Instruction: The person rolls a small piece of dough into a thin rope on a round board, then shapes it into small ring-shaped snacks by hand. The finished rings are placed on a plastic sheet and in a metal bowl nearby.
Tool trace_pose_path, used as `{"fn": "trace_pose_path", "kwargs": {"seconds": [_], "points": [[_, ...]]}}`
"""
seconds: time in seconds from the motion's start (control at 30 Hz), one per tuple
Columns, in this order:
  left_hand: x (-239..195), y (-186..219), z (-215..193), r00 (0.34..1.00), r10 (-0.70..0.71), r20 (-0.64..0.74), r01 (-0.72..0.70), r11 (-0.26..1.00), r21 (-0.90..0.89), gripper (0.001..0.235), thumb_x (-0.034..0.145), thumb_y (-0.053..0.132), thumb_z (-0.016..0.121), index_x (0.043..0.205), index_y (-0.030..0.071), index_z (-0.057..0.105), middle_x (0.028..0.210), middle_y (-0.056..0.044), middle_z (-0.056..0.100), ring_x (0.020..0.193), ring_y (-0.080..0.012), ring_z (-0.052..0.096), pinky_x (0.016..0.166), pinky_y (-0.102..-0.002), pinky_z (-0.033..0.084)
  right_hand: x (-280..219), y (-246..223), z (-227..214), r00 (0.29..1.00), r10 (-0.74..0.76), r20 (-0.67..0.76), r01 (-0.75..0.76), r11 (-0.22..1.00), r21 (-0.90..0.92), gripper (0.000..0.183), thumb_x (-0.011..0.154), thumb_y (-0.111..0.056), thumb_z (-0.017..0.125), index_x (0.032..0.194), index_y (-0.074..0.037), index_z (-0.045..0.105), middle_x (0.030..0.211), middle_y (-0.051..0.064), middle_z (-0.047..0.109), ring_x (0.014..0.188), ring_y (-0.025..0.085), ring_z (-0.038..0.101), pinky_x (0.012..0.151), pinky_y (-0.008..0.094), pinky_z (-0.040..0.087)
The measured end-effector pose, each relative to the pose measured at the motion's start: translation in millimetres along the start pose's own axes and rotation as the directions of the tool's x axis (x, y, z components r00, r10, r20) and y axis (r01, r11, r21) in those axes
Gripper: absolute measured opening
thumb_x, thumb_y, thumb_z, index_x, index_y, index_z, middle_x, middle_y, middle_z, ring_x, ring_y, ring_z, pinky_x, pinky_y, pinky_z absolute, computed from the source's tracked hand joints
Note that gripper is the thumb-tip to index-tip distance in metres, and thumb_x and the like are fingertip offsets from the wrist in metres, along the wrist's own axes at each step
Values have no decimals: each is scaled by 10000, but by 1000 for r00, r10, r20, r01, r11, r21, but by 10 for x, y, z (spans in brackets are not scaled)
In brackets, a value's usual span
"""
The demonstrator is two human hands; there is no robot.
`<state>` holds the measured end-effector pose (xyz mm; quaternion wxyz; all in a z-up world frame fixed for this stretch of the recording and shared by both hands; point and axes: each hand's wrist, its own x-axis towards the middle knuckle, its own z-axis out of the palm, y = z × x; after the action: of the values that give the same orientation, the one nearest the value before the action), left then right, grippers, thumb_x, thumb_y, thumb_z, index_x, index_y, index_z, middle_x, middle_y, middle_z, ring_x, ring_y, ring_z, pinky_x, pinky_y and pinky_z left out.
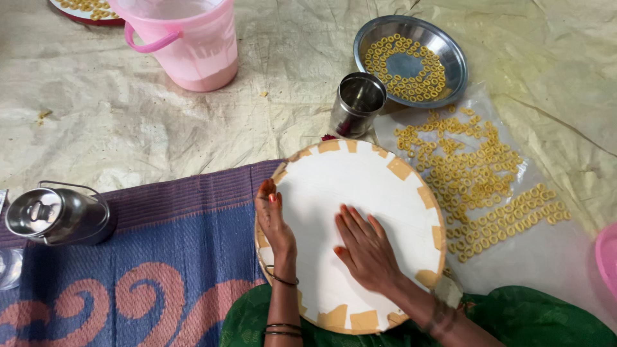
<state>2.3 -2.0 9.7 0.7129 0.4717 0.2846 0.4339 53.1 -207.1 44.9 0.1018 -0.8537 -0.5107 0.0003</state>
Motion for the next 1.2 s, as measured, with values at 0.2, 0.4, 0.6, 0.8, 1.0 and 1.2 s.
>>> {"fn": "trace_pose_path", "kwargs": {"seconds": [0.2, 0.4, 0.6, 0.8, 1.0, 1.2], "points": [[-105, 93, 67, 997, 81, 18, -83, 957, 277, 548, 1043, 297, 495, 1490, -18, 463, 1512, -209, 529, 1441, -305, 481, 1198, -426, 374, 690, 148, 27, 998, 50, -25, -51, 996, -74, 673, 1037, -479, 382, 1571, -72, 331, 1655, 133, 296, 1524, 284, 268, 1195, 558, 174], [-275, 189, 122, 982, 115, 149, -174, 855, 489, 582, 992, 306, 615, 1470, -7, 507, 1493, -188, 567, 1403, -309, 527, 1181, -466, 404, 711, 162, -14, 997, 73, -16, -74, 997, -29, 669, 1023, -470, 392, 1567, -83, 351, 1652, 122, 307, 1520, 279, 282, 1204, 554, 176], [-673, 351, 149, 843, -1, 538, -473, 477, 741, 928, 878, 524, 715, 1559, 6, 354, 1608, -233, 380, 1540, -375, 276, 1256, -546, 128, 756, 235, 51, 999, 25, -43, -25, 1000, -3, 655, 1013, -427, 396, 1572, -88, 360, 1659, 137, 305, 1524, 286, 287, 1210, 539, 187], [-1262, 618, 69, 657, -285, 698, -655, 244, 716, 1577, 490, 833, 815, 1543, -98, 101, 1626, -304, 160, 1542, -411, 77, 1212, -566, 23, 741, 246, 87, 997, 10, -79, -7, 999, 38, 645, 1033, -435, 426, 1576, -92, 367, 1660, 145, 316, 1528, 298, 293, 1212, 540, 202], [-1463, 688, 77, 595, -223, 772, -764, 140, 630, 1644, 453, 938, 766, 1555, -94, 115, 1621, -309, 184, 1535, -447, 73, 1182, -655, 4, 782, 243, 69, 997, 5, -83, 0, 998, 59, 662, 993, -440, 465, 1566, -122, 370, 1651, 127, 319, 1519, 285, 290, 1204, 545, 185], [-1590, 697, 135, 553, -363, 750, -776, 103, 622, 1484, 482, 724, 834, 1592, -3, 169, 1596, -357, 167, 1533, -463, 60, 1172, -685, 5, 795, 256, 49, 999, 5, -49, -2, 998, 69, 651, 997, -414, 469, 1574, -130, 366, 1660, 121, 311, 1528, 277, 282, 1221, 531, 181]]}}
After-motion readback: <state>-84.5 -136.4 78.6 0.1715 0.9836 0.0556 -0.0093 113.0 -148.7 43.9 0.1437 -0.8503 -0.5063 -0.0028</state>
